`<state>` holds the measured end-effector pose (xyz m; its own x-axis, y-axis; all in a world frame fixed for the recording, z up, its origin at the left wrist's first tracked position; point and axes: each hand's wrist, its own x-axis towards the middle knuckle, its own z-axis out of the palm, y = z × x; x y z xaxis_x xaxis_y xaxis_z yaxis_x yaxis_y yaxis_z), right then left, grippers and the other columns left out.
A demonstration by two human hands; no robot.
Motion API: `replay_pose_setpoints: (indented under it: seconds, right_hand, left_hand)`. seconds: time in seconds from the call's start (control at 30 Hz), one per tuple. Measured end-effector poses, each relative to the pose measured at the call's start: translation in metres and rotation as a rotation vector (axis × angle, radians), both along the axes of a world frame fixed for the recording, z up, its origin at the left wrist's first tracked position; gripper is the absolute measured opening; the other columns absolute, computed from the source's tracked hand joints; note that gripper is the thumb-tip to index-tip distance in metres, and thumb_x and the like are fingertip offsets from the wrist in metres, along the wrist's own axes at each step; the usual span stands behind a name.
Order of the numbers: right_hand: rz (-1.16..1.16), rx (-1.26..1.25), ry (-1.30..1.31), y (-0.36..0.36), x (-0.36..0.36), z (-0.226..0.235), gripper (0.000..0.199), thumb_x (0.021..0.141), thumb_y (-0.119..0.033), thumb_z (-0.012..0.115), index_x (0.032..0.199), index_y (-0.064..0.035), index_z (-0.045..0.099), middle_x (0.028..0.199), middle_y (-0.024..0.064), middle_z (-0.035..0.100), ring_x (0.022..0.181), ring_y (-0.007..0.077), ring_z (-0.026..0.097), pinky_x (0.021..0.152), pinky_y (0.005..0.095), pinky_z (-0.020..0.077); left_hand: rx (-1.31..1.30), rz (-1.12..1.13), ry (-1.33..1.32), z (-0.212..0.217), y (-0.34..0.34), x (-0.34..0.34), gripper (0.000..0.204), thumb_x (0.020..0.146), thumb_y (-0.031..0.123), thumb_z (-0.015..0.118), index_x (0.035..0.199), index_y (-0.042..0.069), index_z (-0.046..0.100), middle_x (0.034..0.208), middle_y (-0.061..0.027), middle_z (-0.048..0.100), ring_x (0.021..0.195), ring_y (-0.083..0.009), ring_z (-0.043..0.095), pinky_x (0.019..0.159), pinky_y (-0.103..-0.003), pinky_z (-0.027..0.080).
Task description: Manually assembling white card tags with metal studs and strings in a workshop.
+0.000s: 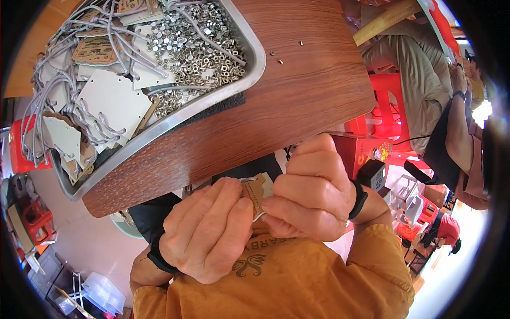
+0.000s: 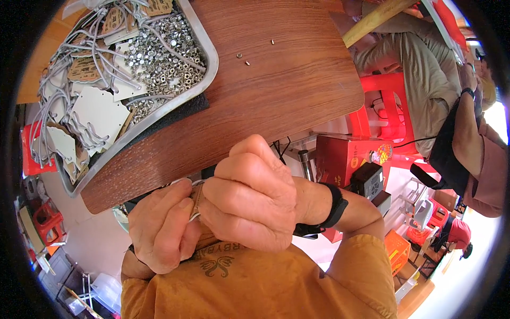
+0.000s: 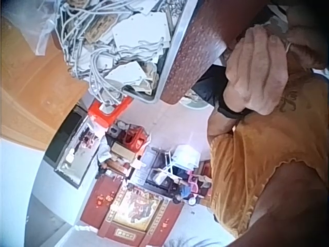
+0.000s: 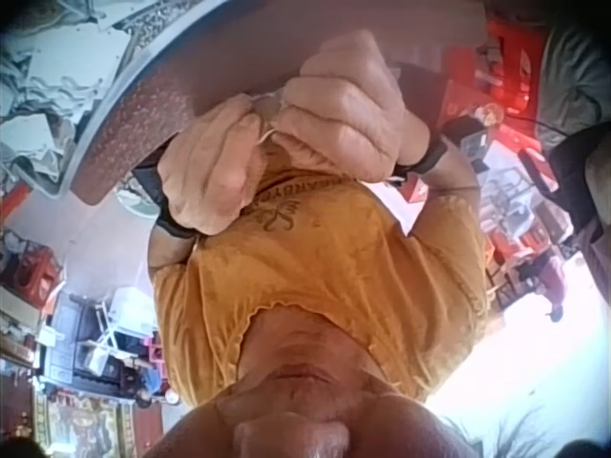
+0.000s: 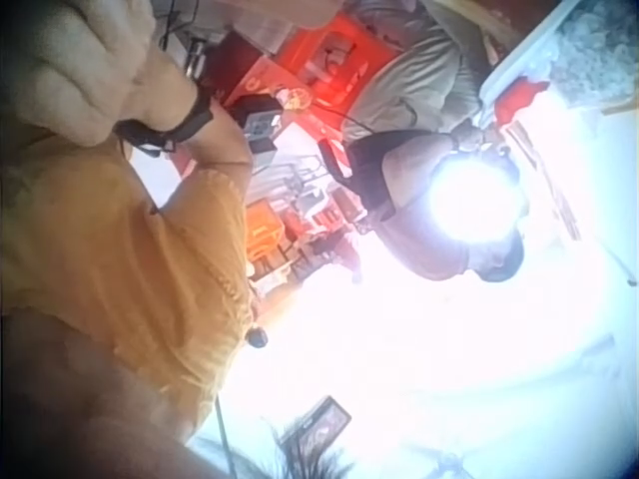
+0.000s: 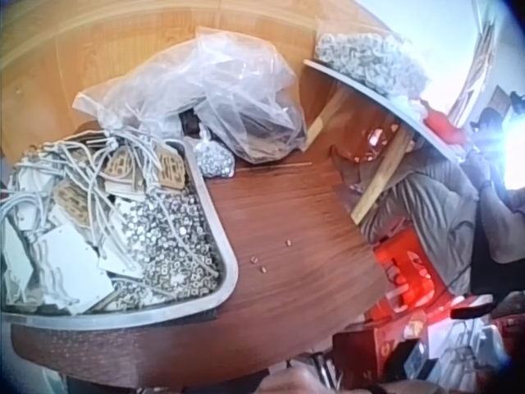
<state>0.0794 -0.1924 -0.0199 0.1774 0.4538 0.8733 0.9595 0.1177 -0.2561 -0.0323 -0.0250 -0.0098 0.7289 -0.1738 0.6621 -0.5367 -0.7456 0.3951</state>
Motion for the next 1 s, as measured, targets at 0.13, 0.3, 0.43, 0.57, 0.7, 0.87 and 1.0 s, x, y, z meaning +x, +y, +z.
replay_pose_setpoints:
  seconds: [0.13, 0.3, 0.43, 0.57, 0.7, 0.87, 1.0]
  right_hand:
    - [-0.001, -0.027, 0.009, -0.002, 0.001, 0.007, 0.039, 0.051, -0.018, 0.067, 0.083, 0.0043, 0.064, 0.081, 0.0130, 0.062, 0.070, 0.0254, 0.055, 0.055, 0.0369, 0.0411]
    - [0.037, -0.171, -0.026, -0.007, 0.012, 0.011, 0.027, 0.072, -0.013, 0.081, 0.093, -0.0011, 0.069, 0.088, 0.0081, 0.063, 0.075, 0.0236, 0.054, 0.058, 0.0350, 0.0416]
    - [0.053, -0.191, -0.039, -0.007, 0.012, 0.013, 0.029, 0.071, -0.012, 0.082, 0.094, -0.0010, 0.069, 0.089, 0.0084, 0.063, 0.075, 0.0231, 0.054, 0.058, 0.0349, 0.0424]
    - [0.065, -0.191, -0.036, -0.006, 0.012, 0.012, 0.028, 0.071, -0.012, 0.082, 0.093, -0.0007, 0.069, 0.088, 0.0081, 0.063, 0.075, 0.0228, 0.054, 0.057, 0.0348, 0.0426]
    - [0.088, -0.191, -0.051, -0.005, 0.012, 0.011, 0.028, 0.070, -0.012, 0.082, 0.091, -0.0001, 0.069, 0.088, 0.0081, 0.063, 0.075, 0.0229, 0.054, 0.057, 0.0348, 0.0424]
    - [0.067, -0.031, -0.050, 0.004, 0.006, 0.004, 0.040, 0.052, -0.016, 0.069, 0.085, 0.0056, 0.066, 0.085, 0.0149, 0.063, 0.072, 0.0262, 0.056, 0.057, 0.0359, 0.0416]
    - [0.056, -0.045, -0.006, 0.004, 0.007, 0.006, 0.039, 0.051, -0.014, 0.071, 0.085, 0.0055, 0.065, 0.083, 0.0145, 0.061, 0.070, 0.0269, 0.054, 0.056, 0.0364, 0.0412]
  left_hand:
    - [-0.020, -0.021, -0.001, 0.006, 0.003, 0.000, 0.016, 0.088, 0.003, 0.062, 0.102, -0.007, 0.063, 0.093, -0.0253, 0.070, 0.074, -0.0327, 0.073, 0.057, -0.035, 0.060]
    - [-0.057, -0.010, 0.007, 0.001, 0.004, 0.003, 0.019, 0.087, 0.000, 0.064, 0.105, -0.007, 0.061, 0.092, -0.0256, 0.070, 0.071, -0.0328, 0.072, 0.055, -0.035, 0.059]
    - [-0.050, -0.003, 0.002, 0.002, 0.005, 0.003, 0.020, 0.087, -0.001, 0.064, 0.105, -0.008, 0.060, 0.092, -0.0268, 0.069, 0.071, -0.0335, 0.072, 0.054, -0.036, 0.059]
    - [-0.049, -0.018, 0.007, 0.002, 0.007, 0.001, 0.019, 0.086, -0.001, 0.064, 0.103, -0.009, 0.059, 0.092, -0.0281, 0.068, 0.072, -0.0346, 0.072, 0.053, -0.036, 0.059]
    - [-0.041, -0.026, 0.009, 0.001, 0.009, -0.002, 0.018, 0.086, -0.001, 0.064, 0.102, -0.008, 0.060, 0.093, -0.0286, 0.068, 0.072, -0.0348, 0.072, 0.053, -0.036, 0.059]
    - [-0.044, -0.040, -0.002, 0.001, 0.009, -0.001, 0.019, 0.085, -0.001, 0.065, 0.102, -0.008, 0.060, 0.093, -0.0289, 0.068, 0.072, -0.0351, 0.072, 0.053, -0.036, 0.059]
    - [-0.103, -0.020, -0.011, 0.001, 0.006, 0.002, 0.020, 0.083, -0.003, 0.066, 0.102, -0.008, 0.060, 0.093, -0.0290, 0.068, 0.070, -0.0337, 0.072, 0.053, -0.036, 0.058]
